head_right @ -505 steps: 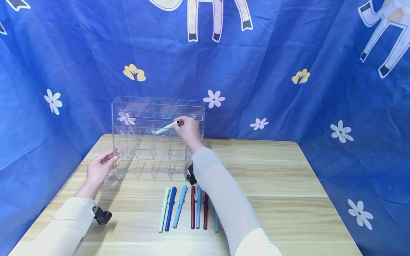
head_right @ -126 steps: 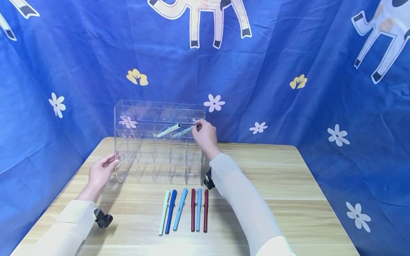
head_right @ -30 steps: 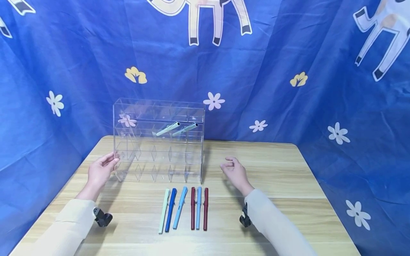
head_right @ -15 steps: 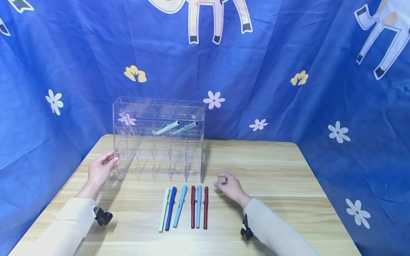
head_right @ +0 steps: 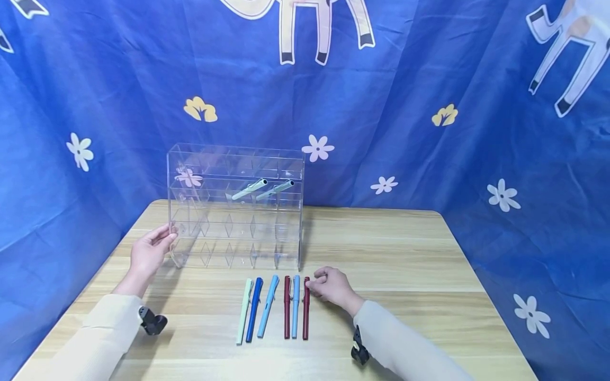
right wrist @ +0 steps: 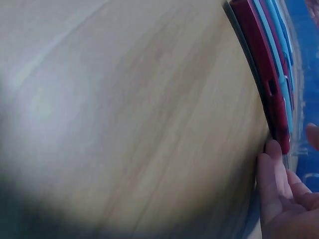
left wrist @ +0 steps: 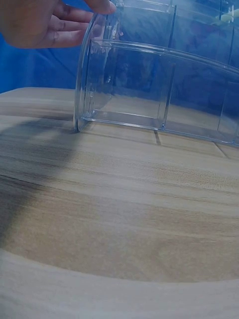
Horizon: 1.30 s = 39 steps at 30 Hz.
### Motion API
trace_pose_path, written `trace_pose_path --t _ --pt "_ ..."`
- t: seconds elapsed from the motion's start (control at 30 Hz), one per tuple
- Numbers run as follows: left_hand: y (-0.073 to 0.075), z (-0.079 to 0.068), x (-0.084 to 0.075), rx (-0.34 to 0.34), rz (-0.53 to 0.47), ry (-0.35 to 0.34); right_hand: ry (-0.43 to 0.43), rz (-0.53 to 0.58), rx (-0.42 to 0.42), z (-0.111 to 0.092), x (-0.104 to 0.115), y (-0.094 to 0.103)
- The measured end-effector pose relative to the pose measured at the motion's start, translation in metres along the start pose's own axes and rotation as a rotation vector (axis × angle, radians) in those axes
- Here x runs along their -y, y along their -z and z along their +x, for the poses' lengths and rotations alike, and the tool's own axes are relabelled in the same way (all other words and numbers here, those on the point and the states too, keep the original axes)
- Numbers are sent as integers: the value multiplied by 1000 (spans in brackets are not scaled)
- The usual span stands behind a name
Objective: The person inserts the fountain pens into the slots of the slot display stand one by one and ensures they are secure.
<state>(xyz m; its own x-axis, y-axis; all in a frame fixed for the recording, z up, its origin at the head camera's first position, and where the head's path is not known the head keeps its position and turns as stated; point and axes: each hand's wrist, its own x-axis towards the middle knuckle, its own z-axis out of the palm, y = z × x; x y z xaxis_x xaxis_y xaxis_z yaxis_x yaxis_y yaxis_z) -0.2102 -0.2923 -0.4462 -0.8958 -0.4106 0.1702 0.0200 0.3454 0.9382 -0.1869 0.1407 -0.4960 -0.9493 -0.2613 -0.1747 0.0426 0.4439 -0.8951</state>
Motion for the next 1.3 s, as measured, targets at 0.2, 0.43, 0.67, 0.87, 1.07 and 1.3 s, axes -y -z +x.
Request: trace_pose_path --t 0.2,0.43,0.67,0.87,1.07,1.3 --pt "0 -1 -2 -7 1 -8 -28 -27 -17 -2 5 -9" --pt "0 -1 -1 0 -9 2 -61 -81 -41 -4 11 -19" --pt "0 -1 -1 -1 -6 3 -46 -157 -65 -5 14 -21" --pt "0 -1 -1 -12 8 -4 -43 -149 -53 -4 13 -21" --pt "0 0 1 -6 17 -6 -60 -63 -15 -1 9 -19" --pt "1 0 1 -5 22 -16 -26 128 131 5 0 -4"
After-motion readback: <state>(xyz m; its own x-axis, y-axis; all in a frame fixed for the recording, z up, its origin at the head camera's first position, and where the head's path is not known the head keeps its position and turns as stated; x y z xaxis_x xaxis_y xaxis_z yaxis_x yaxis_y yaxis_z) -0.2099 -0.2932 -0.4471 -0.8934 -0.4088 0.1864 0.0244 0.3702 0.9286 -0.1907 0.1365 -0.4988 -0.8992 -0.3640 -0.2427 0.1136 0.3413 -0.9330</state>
